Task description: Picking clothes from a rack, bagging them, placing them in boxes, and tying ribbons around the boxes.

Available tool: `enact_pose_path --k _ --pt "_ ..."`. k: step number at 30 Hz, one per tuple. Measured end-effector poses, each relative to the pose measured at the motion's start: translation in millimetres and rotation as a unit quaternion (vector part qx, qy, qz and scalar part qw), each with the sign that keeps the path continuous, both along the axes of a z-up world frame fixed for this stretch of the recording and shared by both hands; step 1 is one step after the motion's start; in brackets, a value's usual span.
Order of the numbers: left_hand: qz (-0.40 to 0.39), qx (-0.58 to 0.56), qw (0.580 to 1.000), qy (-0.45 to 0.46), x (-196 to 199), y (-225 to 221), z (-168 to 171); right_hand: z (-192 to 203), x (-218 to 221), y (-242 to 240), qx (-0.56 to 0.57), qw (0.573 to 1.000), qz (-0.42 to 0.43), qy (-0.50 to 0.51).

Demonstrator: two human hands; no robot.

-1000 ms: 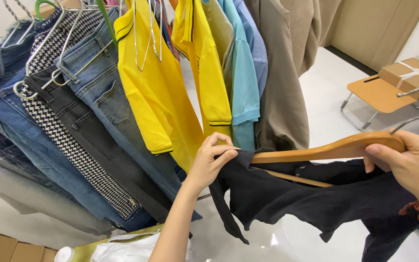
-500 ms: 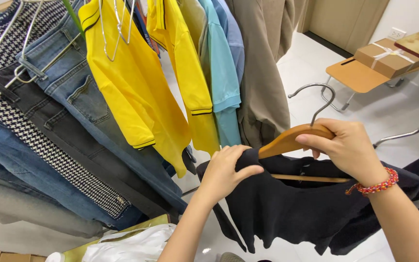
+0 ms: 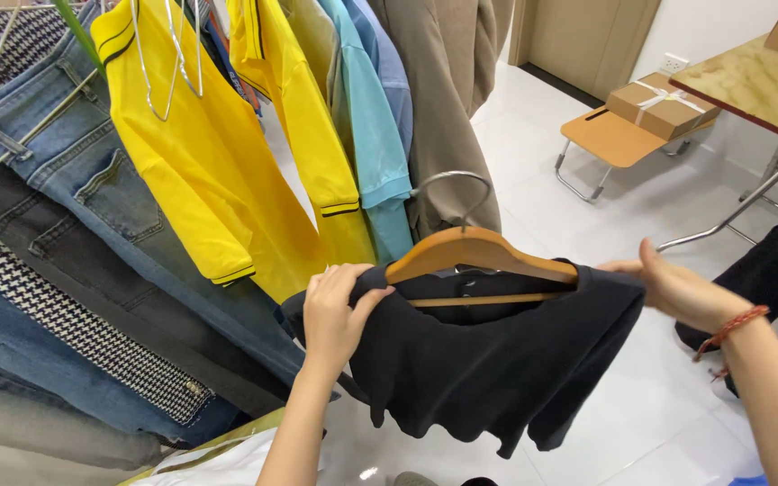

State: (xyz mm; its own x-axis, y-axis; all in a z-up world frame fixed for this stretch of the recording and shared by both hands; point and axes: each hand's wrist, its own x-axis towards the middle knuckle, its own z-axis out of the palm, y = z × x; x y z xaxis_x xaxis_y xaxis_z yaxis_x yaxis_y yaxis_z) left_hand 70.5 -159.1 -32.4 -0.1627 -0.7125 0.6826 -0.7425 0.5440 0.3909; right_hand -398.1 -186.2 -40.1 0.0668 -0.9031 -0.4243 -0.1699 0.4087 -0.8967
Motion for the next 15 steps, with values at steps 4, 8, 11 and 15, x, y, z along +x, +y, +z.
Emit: enact_pose_path --k 4,8,11,15 --pt "0.039 0.017 0.998 0.038 14 -6 -7 -75 -16 -19 0.014 0.991 -0.105 -0.086" --pt "0.055 0.082 0.993 0.061 21 1 -8 -49 -17 -20 -0.204 0.979 0.001 0.020" --pt "0.084 0.152 0.982 0.068 22 9 -10 -15 -7 -19 -0.258 0.950 -0.116 0.135" --pt "0.081 0.111 0.990 0.032 25 12 -15 29 12 -7 -0.420 0.887 -0.141 0.130"
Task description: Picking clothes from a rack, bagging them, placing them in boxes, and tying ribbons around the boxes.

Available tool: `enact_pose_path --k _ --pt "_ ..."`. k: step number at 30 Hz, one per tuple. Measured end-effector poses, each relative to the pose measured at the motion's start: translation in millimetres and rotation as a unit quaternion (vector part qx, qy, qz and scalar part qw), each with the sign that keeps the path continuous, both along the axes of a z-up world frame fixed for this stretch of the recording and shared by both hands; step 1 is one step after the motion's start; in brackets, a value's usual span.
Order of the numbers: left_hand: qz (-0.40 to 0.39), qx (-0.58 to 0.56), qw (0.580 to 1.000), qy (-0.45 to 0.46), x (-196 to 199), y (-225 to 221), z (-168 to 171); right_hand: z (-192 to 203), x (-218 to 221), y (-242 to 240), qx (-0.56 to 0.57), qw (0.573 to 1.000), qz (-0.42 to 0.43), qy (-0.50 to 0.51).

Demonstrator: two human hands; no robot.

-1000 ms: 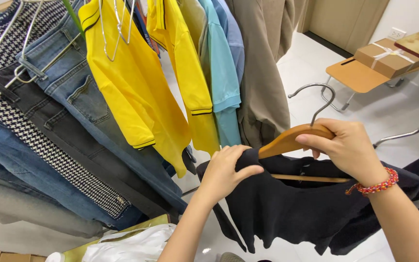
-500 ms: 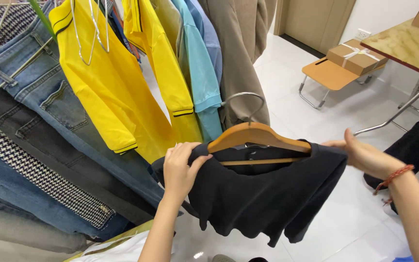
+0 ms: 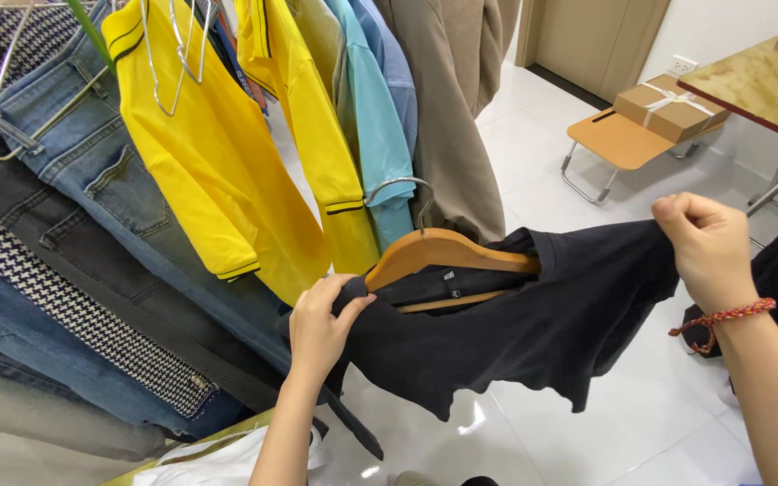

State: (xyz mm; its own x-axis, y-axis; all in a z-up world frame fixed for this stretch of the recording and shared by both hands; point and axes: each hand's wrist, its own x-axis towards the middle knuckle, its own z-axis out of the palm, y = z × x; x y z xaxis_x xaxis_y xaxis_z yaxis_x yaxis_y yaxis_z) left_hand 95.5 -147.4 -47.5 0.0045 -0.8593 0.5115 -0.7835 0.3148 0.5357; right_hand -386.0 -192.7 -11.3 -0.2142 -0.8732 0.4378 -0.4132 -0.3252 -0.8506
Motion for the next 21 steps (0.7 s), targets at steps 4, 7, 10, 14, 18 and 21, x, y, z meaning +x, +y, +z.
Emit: enact_pose_path --k 4,7,10,14,18,21 --pt "0.049 0.057 0.996 0.050 3 -1 -6 0 -2 10 -0.109 0.993 0.035 -0.021" --pt "0.030 0.054 0.989 0.133 3 -2 1 5 1 17 -0.097 0.995 -0.018 0.030" --pt "0.059 0.099 0.987 0.109 1 -2 7 -8 -16 11 -0.113 0.991 -0.006 0.074" --pt "0.053 0.083 0.994 0.054 -3 -8 9 9 10 21 -0.094 0.977 0.044 0.187" --pt "0.035 0.097 0.994 0.041 -10 -10 16 3 36 17 -0.058 0.934 0.126 0.330" --pt "0.021 0.106 0.993 0.040 -15 -6 30 -5 36 11 0.031 0.918 0.131 0.374"
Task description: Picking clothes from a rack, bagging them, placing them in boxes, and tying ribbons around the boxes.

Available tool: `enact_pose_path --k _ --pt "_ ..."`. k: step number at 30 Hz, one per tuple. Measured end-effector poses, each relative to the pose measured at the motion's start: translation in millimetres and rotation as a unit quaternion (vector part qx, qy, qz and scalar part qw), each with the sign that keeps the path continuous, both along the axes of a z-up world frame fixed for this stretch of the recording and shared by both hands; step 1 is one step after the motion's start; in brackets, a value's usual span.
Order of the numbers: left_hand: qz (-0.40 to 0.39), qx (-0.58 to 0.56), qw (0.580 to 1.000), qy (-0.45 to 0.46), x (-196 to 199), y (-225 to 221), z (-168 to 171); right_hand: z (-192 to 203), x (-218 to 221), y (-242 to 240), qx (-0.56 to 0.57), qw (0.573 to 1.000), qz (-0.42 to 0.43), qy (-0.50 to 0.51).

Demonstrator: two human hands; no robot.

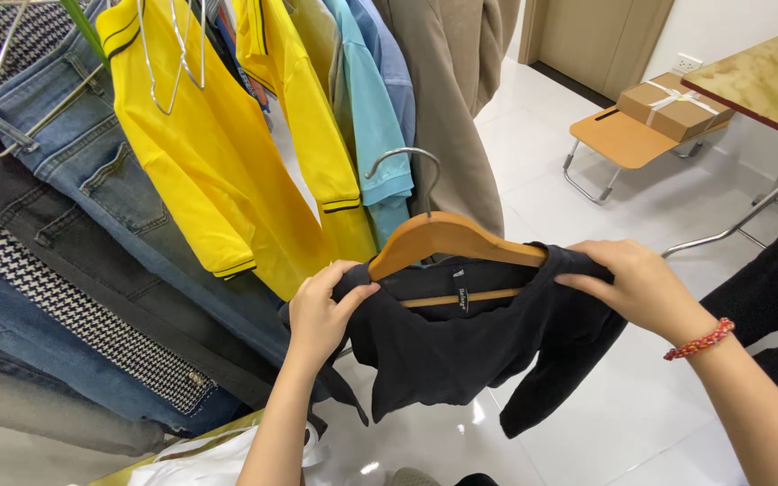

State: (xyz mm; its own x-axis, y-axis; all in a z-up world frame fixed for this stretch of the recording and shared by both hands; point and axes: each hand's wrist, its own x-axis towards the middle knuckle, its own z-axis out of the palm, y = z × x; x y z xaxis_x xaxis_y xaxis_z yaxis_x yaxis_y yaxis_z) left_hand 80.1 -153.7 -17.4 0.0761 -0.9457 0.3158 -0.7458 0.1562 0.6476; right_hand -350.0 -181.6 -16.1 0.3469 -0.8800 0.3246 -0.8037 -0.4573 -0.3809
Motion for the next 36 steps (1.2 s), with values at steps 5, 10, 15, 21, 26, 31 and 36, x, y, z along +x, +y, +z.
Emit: enact_pose_path --k 5,10,15,21,26,31,36 --pt "-0.087 -0.089 0.991 0.041 11 -4 11 -2 -13 3 0.035 0.998 -0.021 -0.053" --pt "-0.062 -0.102 0.991 0.057 44 -17 0 -5 -43 1 0.027 0.992 -0.089 -0.081" --pt "0.005 -0.040 0.986 0.162 59 -31 -34 -44 -85 -16 0.044 0.981 -0.081 -0.172" --pt "0.005 -0.007 0.985 0.170 50 -37 -36 -91 -137 -43 0.035 0.968 -0.067 -0.240" --pt "0.030 -0.100 0.972 0.209 73 -51 -33 -118 -170 -60 0.047 0.967 -0.109 -0.224" --pt "0.106 -0.106 0.968 0.201 66 -41 -3 -107 -158 -52 0.041 0.973 -0.086 -0.209" --pt "-0.047 -0.108 0.992 0.039 22 -34 -10 -94 -128 -45 0.041 0.970 -0.062 -0.232"
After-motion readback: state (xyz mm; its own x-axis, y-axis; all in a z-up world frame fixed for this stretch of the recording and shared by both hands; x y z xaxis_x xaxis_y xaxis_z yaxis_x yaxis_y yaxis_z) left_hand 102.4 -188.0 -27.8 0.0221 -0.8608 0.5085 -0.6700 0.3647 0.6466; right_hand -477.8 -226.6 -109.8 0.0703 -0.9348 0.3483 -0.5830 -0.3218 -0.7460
